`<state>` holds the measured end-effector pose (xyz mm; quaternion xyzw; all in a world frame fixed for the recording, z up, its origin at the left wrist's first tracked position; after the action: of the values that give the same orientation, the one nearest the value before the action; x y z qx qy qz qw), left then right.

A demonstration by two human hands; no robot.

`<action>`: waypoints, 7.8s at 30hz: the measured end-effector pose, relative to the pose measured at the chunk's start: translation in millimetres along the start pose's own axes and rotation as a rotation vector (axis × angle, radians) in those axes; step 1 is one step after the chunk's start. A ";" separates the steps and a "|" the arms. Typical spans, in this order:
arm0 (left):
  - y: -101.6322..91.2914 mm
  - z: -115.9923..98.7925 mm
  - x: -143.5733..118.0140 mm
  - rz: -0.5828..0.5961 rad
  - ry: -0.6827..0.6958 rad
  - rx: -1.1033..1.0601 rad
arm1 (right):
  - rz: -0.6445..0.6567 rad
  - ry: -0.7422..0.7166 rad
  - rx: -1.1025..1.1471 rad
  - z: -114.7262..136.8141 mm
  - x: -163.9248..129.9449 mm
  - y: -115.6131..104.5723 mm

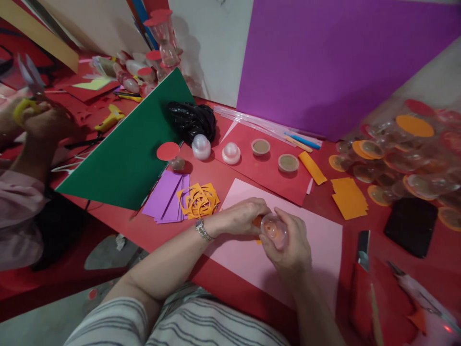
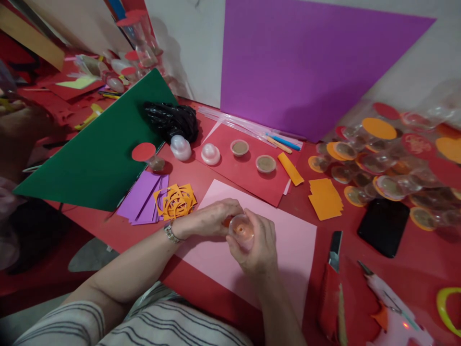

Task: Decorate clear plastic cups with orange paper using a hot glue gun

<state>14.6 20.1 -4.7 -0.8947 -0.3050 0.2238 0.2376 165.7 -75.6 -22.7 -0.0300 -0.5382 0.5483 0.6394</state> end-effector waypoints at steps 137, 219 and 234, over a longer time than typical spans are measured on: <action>5.6 -9.7 -2.7 -0.102 0.022 0.227 | -0.034 0.022 -0.044 3.3 0.4 0.3; 8.4 -7.9 -1.3 -0.069 0.024 0.240 | -0.049 0.019 -0.077 -1.8 -3.5 0.6; 7.2 -7.3 -3.1 -0.080 0.040 0.268 | -0.048 0.007 -0.124 -0.6 0.7 -2.4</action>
<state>19.5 11.0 -2.2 -0.8464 -0.3032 0.2350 0.3694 167.6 -75.7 -21.0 -0.0586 -0.5696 0.4984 0.6509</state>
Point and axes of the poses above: each hand's wrist, its own x-axis towards the middle knuckle, its own y-axis out of the palm, z = x × y, the point moved 1 cm from there along x, towards the middle knuckle, and after that the axes turned 15 degrees about -y, right-handed, at the moved point
